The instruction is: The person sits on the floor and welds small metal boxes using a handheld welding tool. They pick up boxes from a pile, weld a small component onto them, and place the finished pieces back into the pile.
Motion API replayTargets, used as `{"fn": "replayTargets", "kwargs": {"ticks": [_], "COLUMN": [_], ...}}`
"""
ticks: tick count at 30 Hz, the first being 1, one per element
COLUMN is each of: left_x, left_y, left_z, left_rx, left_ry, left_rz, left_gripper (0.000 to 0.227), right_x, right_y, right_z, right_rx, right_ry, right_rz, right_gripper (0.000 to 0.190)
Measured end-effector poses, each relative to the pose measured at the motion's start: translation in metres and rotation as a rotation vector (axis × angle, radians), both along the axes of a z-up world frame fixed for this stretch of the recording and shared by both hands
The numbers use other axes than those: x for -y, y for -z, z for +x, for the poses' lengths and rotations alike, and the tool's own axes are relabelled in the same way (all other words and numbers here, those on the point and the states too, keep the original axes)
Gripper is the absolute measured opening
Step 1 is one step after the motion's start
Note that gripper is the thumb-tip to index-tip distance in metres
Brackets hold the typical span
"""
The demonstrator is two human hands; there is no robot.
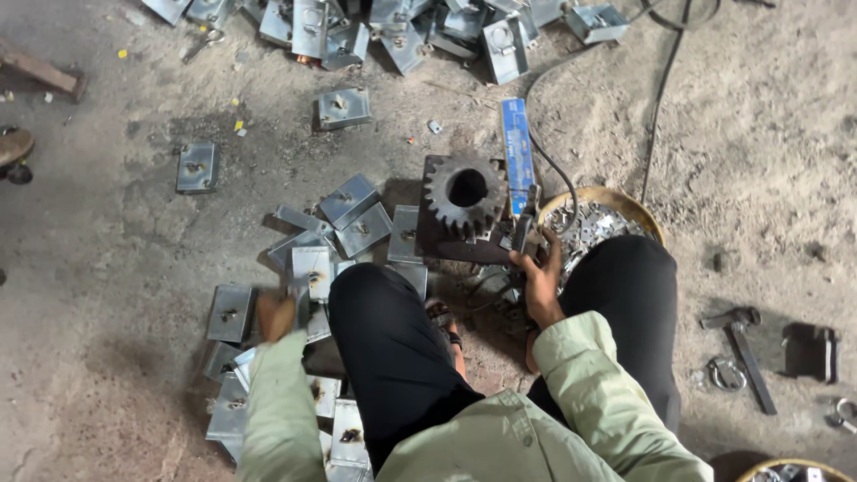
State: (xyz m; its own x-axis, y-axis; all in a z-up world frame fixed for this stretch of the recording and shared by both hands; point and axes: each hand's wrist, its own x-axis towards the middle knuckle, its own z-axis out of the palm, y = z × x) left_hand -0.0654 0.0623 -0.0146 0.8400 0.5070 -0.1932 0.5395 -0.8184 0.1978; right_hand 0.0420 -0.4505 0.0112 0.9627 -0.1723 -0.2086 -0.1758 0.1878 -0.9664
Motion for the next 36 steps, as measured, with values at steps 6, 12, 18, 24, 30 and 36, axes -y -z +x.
{"fn": "replayTargets", "kwargs": {"ticks": [6,12,18,24,30,36], "left_x": [0.122,0.211,0.243,0.193,0.198,0.280], "left_y": [-0.128,-0.094,0.092,0.128,0.143,0.170], "left_z": [0.160,0.268,0.282,0.285,0.272,0.158], "left_rx": [0.474,0.803,0.608,0.427,0.641,0.487], "left_ry": [0.348,0.088,-0.235,0.125,-0.070,-0.688], "left_rz": [0.017,-0.428,-0.774,-0.397,-0.566,-0.533], "left_gripper": [0.016,0.014,0.022,0.031,0.034,0.034], "right_x": [0.009,0.014,0.015,0.015,0.005,0.014], "right_y": [-0.008,-0.012,-0.022,-0.025,-0.032,-0.039], "right_z": [0.002,0.009,0.012,0.006,0.015,0.018], "right_rx": [-0.054,0.019,0.036,0.106,0.042,-0.072], "right_ry": [0.102,0.193,0.236,0.209,0.269,0.368], "right_rz": [0.105,0.307,0.358,0.417,0.517,0.543], "right_gripper": [0.082,0.077,0.074,0.069,0.071,0.074]}}
